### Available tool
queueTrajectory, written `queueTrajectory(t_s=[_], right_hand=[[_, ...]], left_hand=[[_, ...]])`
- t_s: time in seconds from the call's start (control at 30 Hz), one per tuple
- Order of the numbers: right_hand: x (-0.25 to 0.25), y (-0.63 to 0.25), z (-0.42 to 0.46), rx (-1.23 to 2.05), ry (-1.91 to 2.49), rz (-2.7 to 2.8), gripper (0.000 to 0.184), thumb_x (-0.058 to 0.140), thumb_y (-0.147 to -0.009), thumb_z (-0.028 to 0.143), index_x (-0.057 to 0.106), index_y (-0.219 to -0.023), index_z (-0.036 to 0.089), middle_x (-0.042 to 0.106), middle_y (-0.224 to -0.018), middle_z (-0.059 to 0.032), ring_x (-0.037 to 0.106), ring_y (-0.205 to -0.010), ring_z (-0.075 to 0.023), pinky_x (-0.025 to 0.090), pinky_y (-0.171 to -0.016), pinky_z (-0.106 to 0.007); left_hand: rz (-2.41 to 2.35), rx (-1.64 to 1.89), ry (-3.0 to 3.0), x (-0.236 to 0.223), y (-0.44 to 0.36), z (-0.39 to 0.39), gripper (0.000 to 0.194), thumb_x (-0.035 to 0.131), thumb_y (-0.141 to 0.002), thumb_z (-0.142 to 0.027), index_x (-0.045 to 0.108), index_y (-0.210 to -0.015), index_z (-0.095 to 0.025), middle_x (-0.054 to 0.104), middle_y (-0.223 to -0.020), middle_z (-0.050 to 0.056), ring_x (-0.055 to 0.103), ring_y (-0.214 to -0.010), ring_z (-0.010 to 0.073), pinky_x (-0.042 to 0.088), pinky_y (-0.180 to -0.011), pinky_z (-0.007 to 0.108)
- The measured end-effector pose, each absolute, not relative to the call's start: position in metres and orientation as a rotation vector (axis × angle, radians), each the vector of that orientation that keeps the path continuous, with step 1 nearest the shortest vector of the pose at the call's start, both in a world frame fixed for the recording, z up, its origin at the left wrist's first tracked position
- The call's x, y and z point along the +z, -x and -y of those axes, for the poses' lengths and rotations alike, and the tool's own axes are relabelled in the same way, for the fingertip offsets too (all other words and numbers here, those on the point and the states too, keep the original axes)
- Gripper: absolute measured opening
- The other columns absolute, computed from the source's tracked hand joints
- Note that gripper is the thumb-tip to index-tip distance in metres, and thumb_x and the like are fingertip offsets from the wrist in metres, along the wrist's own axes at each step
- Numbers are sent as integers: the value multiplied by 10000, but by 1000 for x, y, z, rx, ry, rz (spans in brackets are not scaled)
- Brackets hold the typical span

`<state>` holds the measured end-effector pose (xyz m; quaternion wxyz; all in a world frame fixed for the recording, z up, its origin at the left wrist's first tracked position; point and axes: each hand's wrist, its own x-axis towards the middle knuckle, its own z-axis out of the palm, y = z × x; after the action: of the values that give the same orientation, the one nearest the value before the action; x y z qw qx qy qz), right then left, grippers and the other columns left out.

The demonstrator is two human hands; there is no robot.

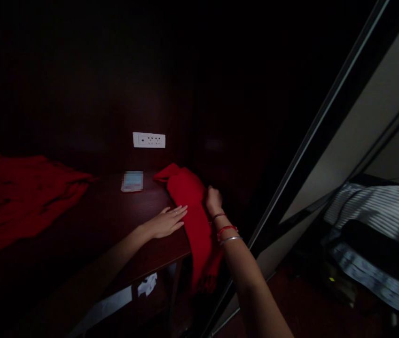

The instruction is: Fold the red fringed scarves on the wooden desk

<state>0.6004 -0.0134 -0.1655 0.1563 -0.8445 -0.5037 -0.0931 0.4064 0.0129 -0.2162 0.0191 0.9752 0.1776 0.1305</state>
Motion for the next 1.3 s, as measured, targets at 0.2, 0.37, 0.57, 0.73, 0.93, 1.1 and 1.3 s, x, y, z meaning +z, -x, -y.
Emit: queueTrajectory(t_s=[0.2,0.37,0.57,0.73,0.93,1.1,1.3], right_hand=[[-174,-602,10,-261,2315,1460,298,303,-767,110,486,-1003,116,553,-948,-98,514,-806,-152,353,-645,-212],[-192,-593,46,-234,2189,1508,360,315,-749,69,400,-1099,63,507,-1019,-135,486,-880,-148,353,-739,-214],[-198,-583,85,-65,2177,1799,371,271,-841,281,433,-1103,75,470,-1122,-150,438,-1019,-163,296,-856,-236],[-190,-589,62,54,2177,1909,374,246,-850,264,397,-1135,75,441,-1169,-136,414,-1052,-145,276,-864,-223],[-191,-590,67,90,2203,1796,420,235,-853,340,421,-1109,64,478,-1118,-147,456,-1002,-155,298,-842,-222],[-204,-585,94,59,2224,1741,644,226,-806,512,266,-1258,55,294,-1287,-171,251,-1190,-201,198,-944,-277],[-203,-591,85,251,2264,1883,652,244,-784,546,214,-1296,144,169,-1352,-116,121,-1234,-203,123,-979,-320]], left_hand=[[-547,236,-2981,-212,-402,-12,432,214,-852,-333,303,-1241,-165,193,-1342,100,194,-1217,199,215,-929,431],[-537,278,-2956,-215,-398,-18,408,225,-851,-328,345,-1216,-192,220,-1337,86,232,-1204,179,203,-943,396],[-524,284,-2952,-215,-396,-20,401,239,-847,-320,353,-1214,-204,225,-1336,77,231,-1204,169,189,-946,392],[-550,224,-2971,-213,-393,-19,420,205,-851,-314,320,-1236,-191,195,-1344,70,217,-1210,168,194,-942,407],[-571,198,-2960,-213,-391,-19,424,216,-849,-319,303,-1243,-191,177,-1350,71,214,-1211,170,197,-944,390],[-577,292,-2999,-210,-391,-15,403,210,-857,-303,338,-1225,-199,254,-1327,68,233,-1203,158,193,-952,356],[-430,276,-3045,-213,-393,-13,417,225,-854,-388,225,-1265,-315,126,-1368,-8,88,-1239,203,128,-962,446]])
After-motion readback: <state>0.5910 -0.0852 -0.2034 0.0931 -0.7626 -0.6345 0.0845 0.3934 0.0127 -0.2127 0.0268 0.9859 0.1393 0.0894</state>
